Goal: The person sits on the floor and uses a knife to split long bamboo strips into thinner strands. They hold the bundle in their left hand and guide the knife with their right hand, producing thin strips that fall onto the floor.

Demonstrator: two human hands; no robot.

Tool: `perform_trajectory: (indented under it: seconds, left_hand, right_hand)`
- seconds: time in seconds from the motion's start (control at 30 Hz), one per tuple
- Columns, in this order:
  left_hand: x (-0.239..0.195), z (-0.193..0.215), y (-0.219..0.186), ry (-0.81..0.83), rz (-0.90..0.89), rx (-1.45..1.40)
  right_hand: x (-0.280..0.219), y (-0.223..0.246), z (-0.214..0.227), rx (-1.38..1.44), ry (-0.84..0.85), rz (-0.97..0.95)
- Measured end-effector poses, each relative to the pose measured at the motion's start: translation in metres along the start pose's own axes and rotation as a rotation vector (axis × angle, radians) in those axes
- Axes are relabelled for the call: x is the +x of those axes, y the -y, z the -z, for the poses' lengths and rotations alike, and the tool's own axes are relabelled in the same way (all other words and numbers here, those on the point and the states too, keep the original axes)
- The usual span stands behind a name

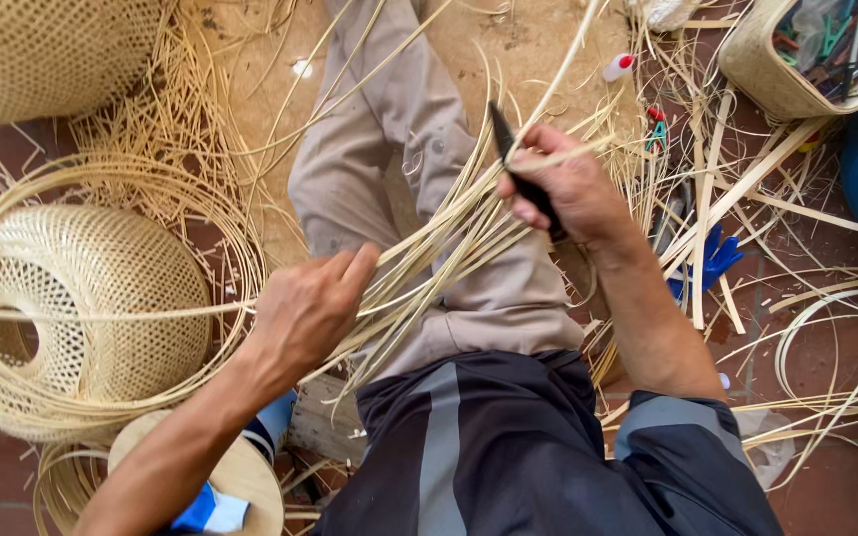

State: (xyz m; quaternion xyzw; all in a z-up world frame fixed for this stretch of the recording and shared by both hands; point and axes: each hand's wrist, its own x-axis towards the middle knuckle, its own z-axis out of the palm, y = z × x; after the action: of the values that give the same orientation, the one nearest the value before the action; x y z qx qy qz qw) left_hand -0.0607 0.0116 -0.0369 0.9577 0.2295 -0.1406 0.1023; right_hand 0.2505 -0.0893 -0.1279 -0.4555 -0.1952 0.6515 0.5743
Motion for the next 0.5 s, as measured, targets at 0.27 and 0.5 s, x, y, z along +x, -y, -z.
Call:
perform_trajectory:
  seconds: [0.27,0.5]
  left_hand:
    - [-0.030,0.016,0.010,-0.015,-0.119,0.039]
    - [-0.065,-0.009,0.030,0.013,-0.143,-0.019]
  right_hand:
    - [0.001,0.012,0.025,-0.030,-0.060,-0.049]
    - [-0.011,0.009,0.147,-0.126,-0.346,0.097]
